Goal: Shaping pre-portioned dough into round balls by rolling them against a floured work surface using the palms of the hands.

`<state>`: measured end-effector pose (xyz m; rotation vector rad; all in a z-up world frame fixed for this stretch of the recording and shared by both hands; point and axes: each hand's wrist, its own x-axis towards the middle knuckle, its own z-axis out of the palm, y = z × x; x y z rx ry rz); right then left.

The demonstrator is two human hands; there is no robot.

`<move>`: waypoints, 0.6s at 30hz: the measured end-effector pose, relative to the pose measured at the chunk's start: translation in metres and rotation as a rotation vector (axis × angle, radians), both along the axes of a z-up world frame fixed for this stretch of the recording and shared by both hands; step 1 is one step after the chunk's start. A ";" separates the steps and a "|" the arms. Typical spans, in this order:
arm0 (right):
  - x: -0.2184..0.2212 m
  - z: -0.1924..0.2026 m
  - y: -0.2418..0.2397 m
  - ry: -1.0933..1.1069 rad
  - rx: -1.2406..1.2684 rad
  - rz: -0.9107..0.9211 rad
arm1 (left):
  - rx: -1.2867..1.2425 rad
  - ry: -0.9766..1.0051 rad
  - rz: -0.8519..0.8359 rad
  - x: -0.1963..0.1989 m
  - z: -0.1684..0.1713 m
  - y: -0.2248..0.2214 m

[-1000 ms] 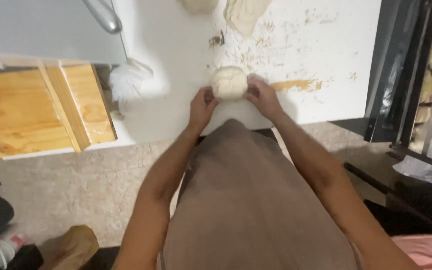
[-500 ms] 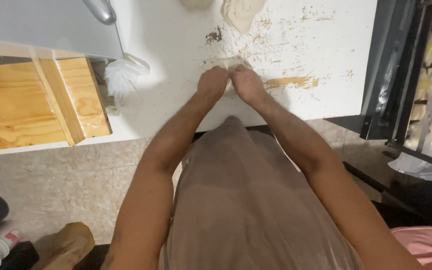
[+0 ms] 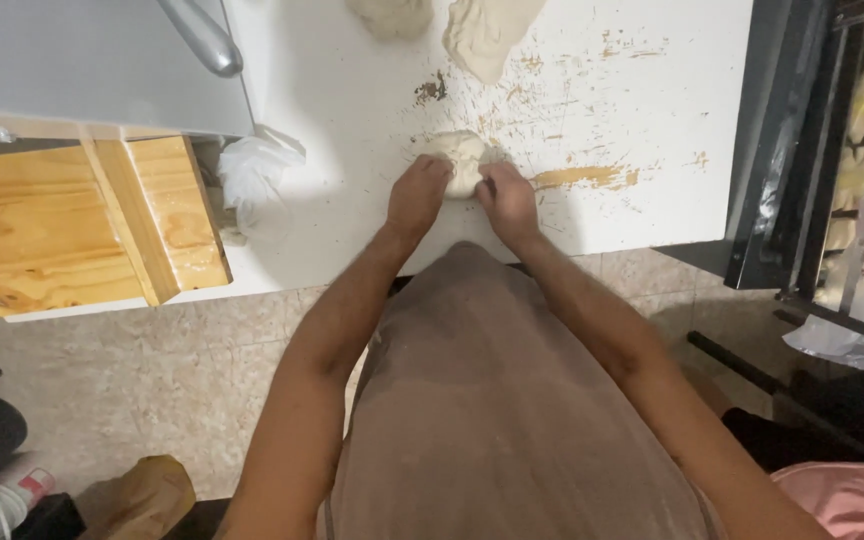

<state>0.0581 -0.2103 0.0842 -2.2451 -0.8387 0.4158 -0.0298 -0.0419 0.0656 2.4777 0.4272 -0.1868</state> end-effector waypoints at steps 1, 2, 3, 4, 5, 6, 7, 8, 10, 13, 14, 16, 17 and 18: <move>0.002 0.003 0.008 0.001 -0.001 -0.003 | -0.001 0.001 -0.003 0.003 0.000 0.006; 0.004 0.006 0.013 -0.052 -0.041 0.041 | 0.000 0.028 -0.007 0.007 0.001 0.010; 0.006 0.009 0.020 -0.104 -0.081 0.085 | 0.001 0.055 -0.010 0.010 0.002 0.014; 0.007 0.008 0.022 -0.106 -0.082 0.090 | 0.000 0.053 -0.005 0.006 -0.009 0.015; 0.008 0.007 0.024 -0.119 -0.111 0.177 | -0.034 0.016 -0.046 0.003 -0.019 0.016; 0.008 0.006 0.026 -0.133 -0.139 0.261 | -0.068 -0.022 -0.090 0.000 -0.028 0.018; 0.009 0.007 0.017 -0.134 -0.140 0.263 | -0.069 -0.024 -0.087 -0.011 -0.022 0.018; 0.010 0.008 0.011 -0.193 -0.114 0.336 | -0.057 -0.106 -0.154 -0.021 -0.016 0.022; 0.012 0.011 0.005 -0.249 -0.088 0.412 | -0.045 -0.185 -0.217 -0.033 -0.017 0.023; 0.014 0.024 0.009 -0.370 -0.109 0.441 | 0.055 -0.245 -0.151 -0.033 -0.029 0.015; 0.016 0.035 0.014 -0.260 -0.216 0.433 | 0.045 -0.233 -0.063 -0.027 -0.027 0.016; 0.020 0.048 0.021 -0.140 -0.328 0.422 | 0.026 -0.216 0.026 -0.016 -0.023 0.018; 0.021 0.049 0.022 0.014 -0.341 0.255 | -0.128 -0.184 0.189 -0.012 -0.019 0.021; 0.025 0.049 0.029 0.157 -0.345 0.092 | -0.272 -0.158 0.359 -0.005 -0.016 0.029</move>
